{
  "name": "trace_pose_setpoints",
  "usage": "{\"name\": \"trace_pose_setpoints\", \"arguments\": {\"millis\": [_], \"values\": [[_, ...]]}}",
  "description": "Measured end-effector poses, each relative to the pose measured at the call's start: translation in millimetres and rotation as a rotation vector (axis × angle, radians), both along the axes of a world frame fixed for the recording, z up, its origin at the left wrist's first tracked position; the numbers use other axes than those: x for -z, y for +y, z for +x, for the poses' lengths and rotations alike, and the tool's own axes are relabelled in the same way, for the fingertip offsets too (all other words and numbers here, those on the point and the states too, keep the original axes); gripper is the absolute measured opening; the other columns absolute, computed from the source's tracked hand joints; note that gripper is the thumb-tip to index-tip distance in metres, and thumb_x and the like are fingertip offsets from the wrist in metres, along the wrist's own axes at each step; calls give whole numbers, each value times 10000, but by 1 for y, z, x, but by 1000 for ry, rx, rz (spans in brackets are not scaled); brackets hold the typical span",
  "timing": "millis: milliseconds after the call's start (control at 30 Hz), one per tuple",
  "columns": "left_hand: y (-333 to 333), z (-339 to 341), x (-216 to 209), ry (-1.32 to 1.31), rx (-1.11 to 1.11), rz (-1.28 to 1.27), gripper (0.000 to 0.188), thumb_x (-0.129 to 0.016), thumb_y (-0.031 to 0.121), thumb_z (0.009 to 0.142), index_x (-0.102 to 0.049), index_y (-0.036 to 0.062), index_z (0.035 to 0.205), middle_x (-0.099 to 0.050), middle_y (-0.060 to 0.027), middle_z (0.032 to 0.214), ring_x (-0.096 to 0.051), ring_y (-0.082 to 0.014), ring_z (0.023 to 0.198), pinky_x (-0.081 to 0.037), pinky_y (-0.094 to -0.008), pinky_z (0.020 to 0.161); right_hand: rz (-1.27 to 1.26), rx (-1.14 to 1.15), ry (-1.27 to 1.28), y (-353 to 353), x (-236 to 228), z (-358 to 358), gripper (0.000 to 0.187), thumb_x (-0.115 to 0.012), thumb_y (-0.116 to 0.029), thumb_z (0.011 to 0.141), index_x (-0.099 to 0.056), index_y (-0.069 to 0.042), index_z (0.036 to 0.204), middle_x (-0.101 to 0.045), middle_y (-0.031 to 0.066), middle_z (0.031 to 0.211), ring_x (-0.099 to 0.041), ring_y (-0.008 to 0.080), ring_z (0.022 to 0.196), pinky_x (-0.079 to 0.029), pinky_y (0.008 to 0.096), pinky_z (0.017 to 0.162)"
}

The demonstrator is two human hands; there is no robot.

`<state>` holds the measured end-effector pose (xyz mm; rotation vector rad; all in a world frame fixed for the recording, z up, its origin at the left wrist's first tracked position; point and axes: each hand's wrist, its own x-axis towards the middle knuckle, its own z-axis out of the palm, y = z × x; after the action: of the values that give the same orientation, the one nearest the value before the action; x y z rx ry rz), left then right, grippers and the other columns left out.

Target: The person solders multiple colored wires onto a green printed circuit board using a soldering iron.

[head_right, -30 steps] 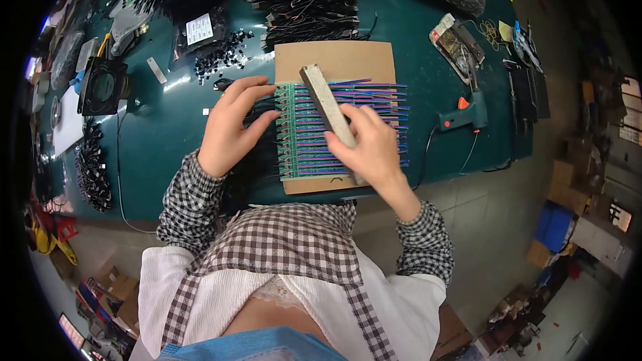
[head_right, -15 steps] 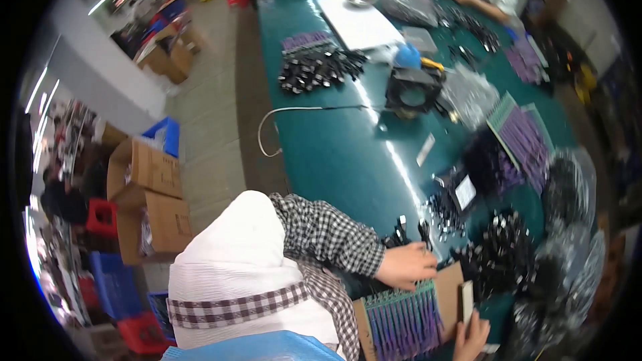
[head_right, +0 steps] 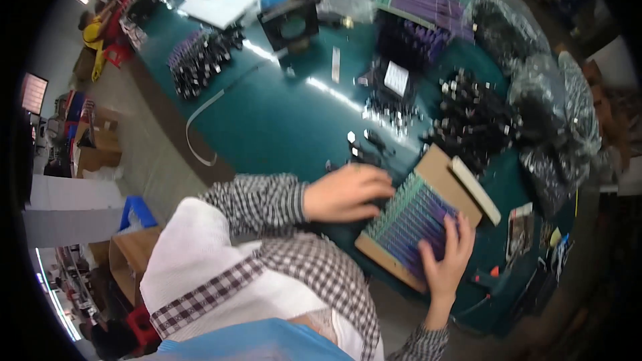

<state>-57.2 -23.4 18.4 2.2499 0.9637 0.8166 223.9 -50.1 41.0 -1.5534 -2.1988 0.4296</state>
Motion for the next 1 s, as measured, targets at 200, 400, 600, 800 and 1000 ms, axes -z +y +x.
{"name": "trace_pose_setpoints", "arguments": {"millis": [200, 400, 600, 800, 1000], "values": [[-10, 15, 27, -49, 56, -8, 444, -714, 202, 774, -557, 58, 1164, -531, -125, 1187, -532, -295, 1116, -407, -420, 961, -22, 104, -141, -56, 38, 13, 699, -750, -310, 726, -499, -54, 1326, -383, 188, 1456, -326, 399, 1361, -207, 559, 1117], [-3, 12, 18, -45, 10, 63, 468, -740, 216, 735, -569, 59, 1141, -541, -150, 1210, -532, -316, 1130, -420, -433, 957, 57, 92, -151, -55, 39, 7, 685, -748, -336, 735, -513, -61, 1316, -415, 179, 1437, -363, 390, 1337, -226, 551, 1108], [13, 5, 7, -1, -23, -34, 429, -732, 164, 775, -587, 47, 1161, -559, -161, 1229, -556, -340, 1109, -463, -402, 924, 72, 120, -122, -41, 29, -9, 686, -769, -393, 714, -549, -76, 1281, -467, 157, 1384, -437, 351, 1269, -258, 552, 1086], [16, 13, 17, -39, 0, -128, 323, -723, 75, 790, -631, 18, 1094, -600, -147, 1196, -595, -312, 1088, -481, -356, 914, 31, 216, -129, -53, 35, -5, 687, -779, -437, 699, -574, -134, 1280, -442, 144, 1411, -414, 355, 1296, -223, 590, 1086], [9, 0, 10, 6, -39, -85, 327, -728, 111, 776, -635, 55, 1084, -601, -115, 1180, -589, -301, 1066, -484, -376, 870, 60, 241, -178, -63, 25, -9, 678, -779, -469, 690, -595, -160, 1265, -456, 119, 1413, -389, 346, 1333, -169, 606, 1098]]}}
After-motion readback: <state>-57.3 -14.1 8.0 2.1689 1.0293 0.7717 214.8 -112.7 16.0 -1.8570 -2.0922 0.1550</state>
